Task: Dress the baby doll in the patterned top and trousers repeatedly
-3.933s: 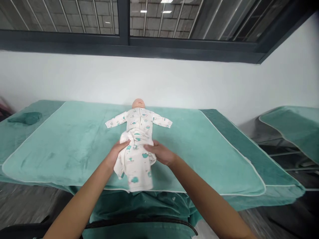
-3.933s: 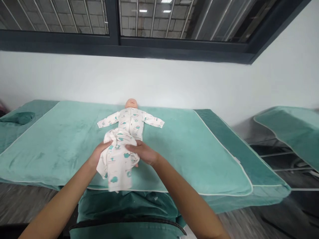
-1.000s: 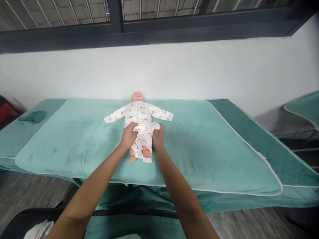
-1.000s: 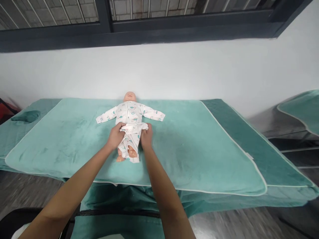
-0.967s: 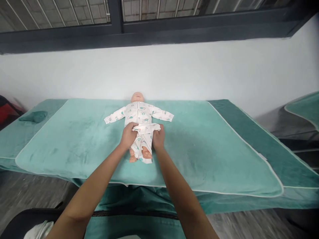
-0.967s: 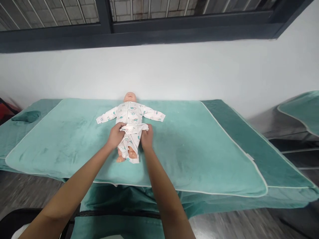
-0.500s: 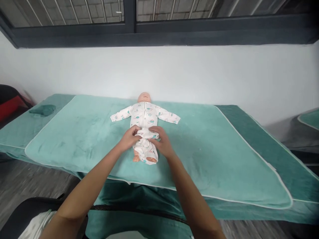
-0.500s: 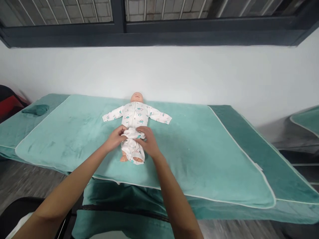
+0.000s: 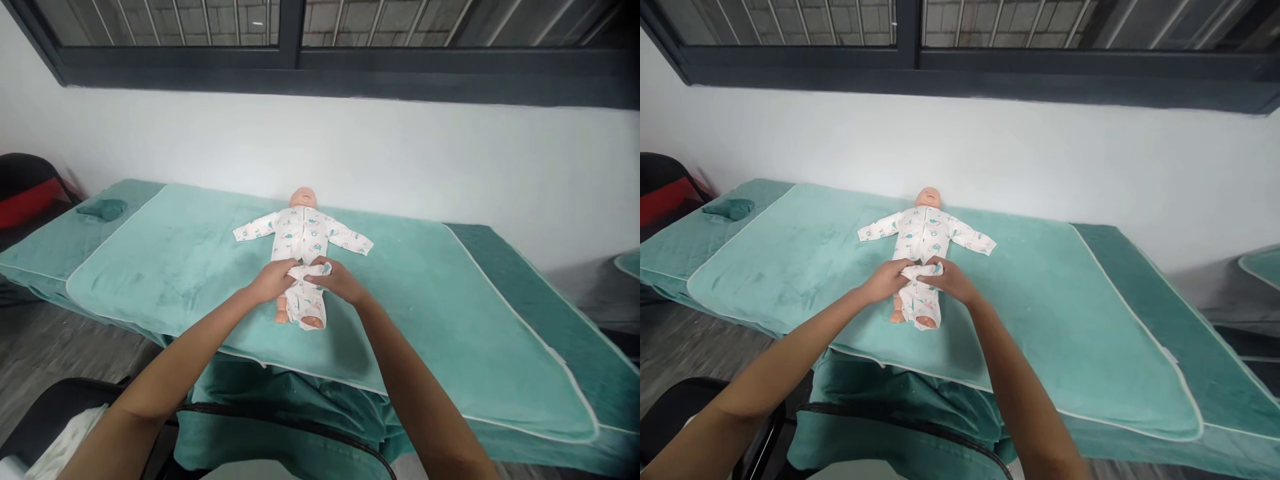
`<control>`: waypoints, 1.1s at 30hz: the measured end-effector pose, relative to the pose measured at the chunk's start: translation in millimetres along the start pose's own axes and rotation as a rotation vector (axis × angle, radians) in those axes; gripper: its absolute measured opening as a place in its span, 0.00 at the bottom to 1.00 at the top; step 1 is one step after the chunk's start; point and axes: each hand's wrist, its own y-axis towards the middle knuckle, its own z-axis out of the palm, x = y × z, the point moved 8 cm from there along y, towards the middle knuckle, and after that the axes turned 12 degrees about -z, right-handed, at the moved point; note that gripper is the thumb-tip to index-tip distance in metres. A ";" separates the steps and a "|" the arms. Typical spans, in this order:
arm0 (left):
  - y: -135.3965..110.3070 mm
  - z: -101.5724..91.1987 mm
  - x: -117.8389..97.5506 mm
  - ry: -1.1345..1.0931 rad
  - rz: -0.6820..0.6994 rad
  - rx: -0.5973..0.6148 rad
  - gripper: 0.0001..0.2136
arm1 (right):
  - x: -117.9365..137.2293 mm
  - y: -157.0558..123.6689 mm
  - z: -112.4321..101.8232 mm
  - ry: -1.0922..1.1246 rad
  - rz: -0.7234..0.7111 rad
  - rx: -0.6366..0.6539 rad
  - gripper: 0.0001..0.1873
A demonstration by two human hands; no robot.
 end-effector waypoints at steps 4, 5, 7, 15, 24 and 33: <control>1.1 -3.4 4.9 -0.302 -0.097 0.009 0.13 | 7.0 -1.2 -0.1 -0.029 -0.074 -0.023 0.13; 1.4 -2.7 6.4 -0.390 -0.122 0.038 0.13 | 3.8 -2.1 -2.5 0.013 -0.060 -0.058 0.13; 2.1 1.3 8.0 -0.561 -0.157 0.128 0.15 | -4.6 -3.7 -8.8 0.122 -0.029 -0.156 0.13; 9.9 -5.5 21.3 -0.738 -0.248 -0.011 0.19 | -5.9 5.3 10.9 0.266 0.045 -0.033 0.24; 2.5 6.5 31.0 -0.558 -0.218 0.078 0.20 | -7.8 6.2 16.4 0.198 0.124 0.009 0.21; 8.5 0.0 30.1 -0.791 -0.254 -0.031 0.19 | -27.8 8.5 21.2 0.367 0.121 -0.127 0.26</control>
